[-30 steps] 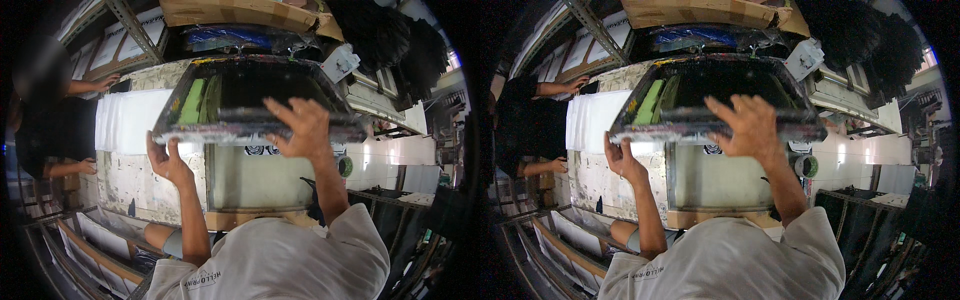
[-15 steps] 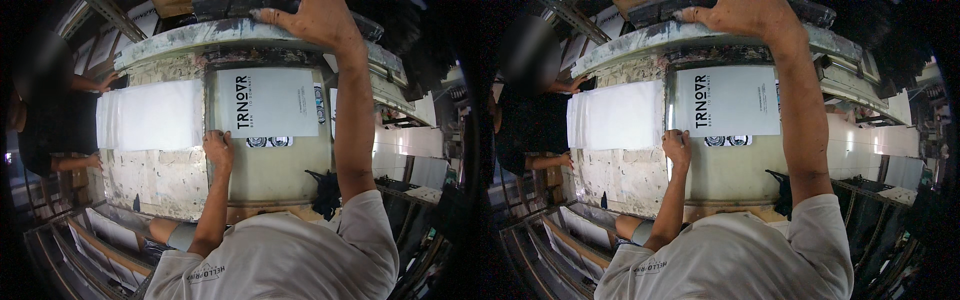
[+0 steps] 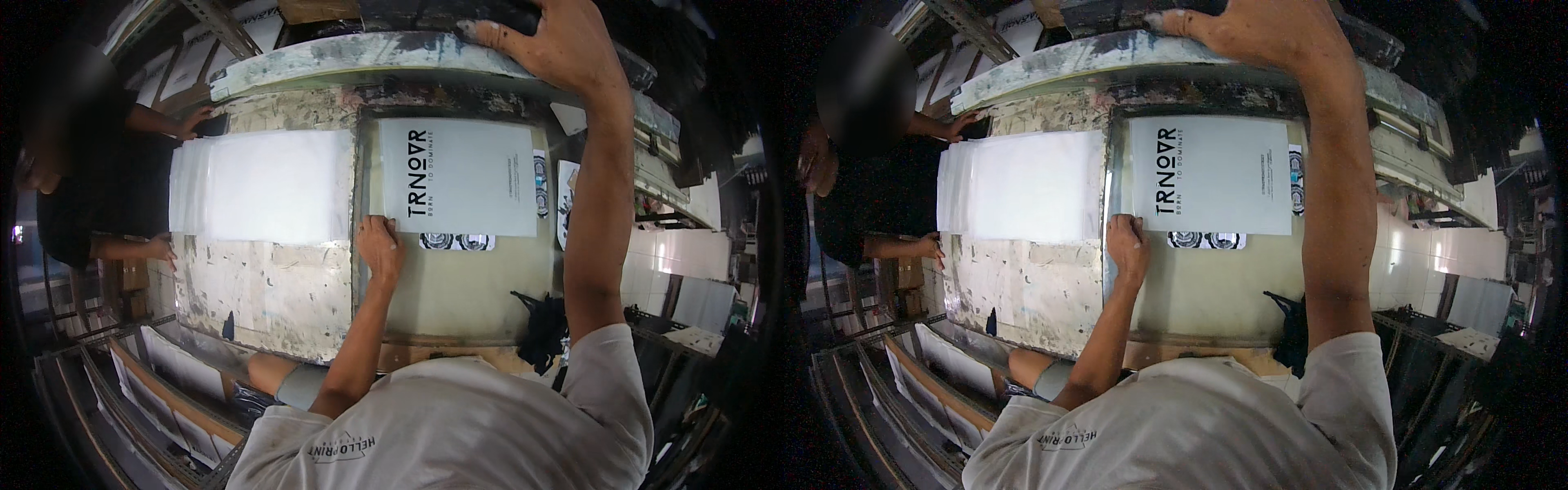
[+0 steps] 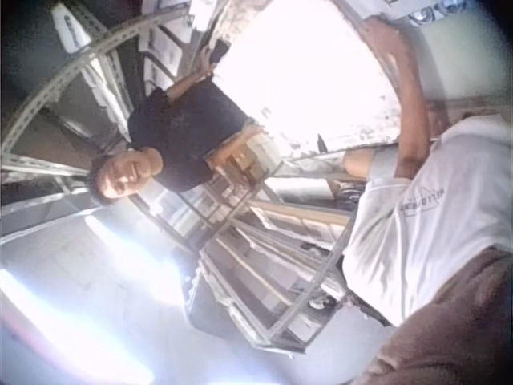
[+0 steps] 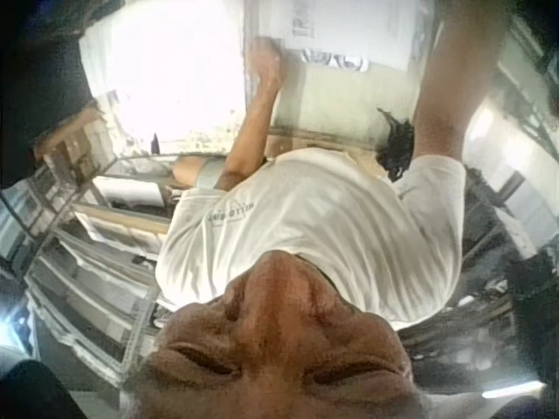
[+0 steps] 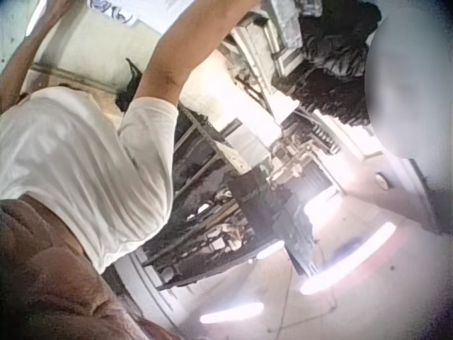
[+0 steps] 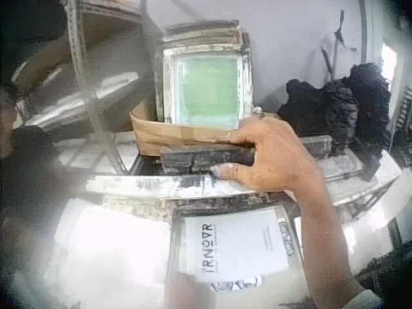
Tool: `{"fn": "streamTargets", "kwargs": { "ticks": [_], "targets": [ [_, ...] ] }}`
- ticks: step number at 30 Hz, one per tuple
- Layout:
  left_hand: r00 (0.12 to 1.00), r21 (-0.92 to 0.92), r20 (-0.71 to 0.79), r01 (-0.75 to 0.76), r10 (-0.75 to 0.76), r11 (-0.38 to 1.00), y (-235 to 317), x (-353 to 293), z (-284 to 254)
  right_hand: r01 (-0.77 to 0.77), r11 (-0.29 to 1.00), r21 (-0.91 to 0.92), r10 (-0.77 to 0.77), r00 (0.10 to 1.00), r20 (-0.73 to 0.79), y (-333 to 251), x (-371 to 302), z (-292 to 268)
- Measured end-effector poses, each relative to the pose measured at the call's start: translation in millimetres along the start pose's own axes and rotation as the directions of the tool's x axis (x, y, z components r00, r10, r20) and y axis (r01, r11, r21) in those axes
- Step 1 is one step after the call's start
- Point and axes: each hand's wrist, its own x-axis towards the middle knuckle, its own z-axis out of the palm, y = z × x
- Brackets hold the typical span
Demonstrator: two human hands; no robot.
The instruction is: The person screen prints a design onto white papers using a screen frame and a squeegee, repeating the process for several sheets while an assistant helps move the finished papers.
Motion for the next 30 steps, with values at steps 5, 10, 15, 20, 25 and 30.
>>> {"fn": "streamTargets", "kwargs": {
  "ticks": [5, 10, 15, 20, 25, 30],
  "targets": [
    [0.999, -0.165, -0.052, 0.0, -0.009, 0.986, 27, 14, -21, -0.113, 0.983, 0.147, 0.093, 0.987, 0.134, -6, 11, -12],
    [0.992, -0.226, -0.115, 0.027, -0.054, 0.974, 12, 37, -58, 0.011, 0.981, 0.193, -0.026, 0.997, 0.077, 69, 3, -1],
    [0.972, -0.225, -0.215, 0.05, -0.1, 0.973, -74, 43, -115, -0.046, 0.998, 0.046, 0.041, 0.993, 0.113, 35, 7, 7],
    [0.926, -0.062, -0.361, 0.094, -0.111, 0.994, -165, 39, -178, -0.055, 0.998, 0.006, 0.055, 0.998, 0.03, 38, 5, 15],
    [0.86, 0.162, -0.505, 0.172, -0.068, 0.972, -268, 25, -245, -0.167, 0.982, 0.092, 0.154, 0.98, 0.129, 35, 6, 9],
    [0.66, 0.356, -0.751, 0.452, -0.038, 0.818, -243, 30, -257, -0.078, 0.995, 0.067, 0.074, 0.995, 0.067, 28, 1, 11]
  ]
}}
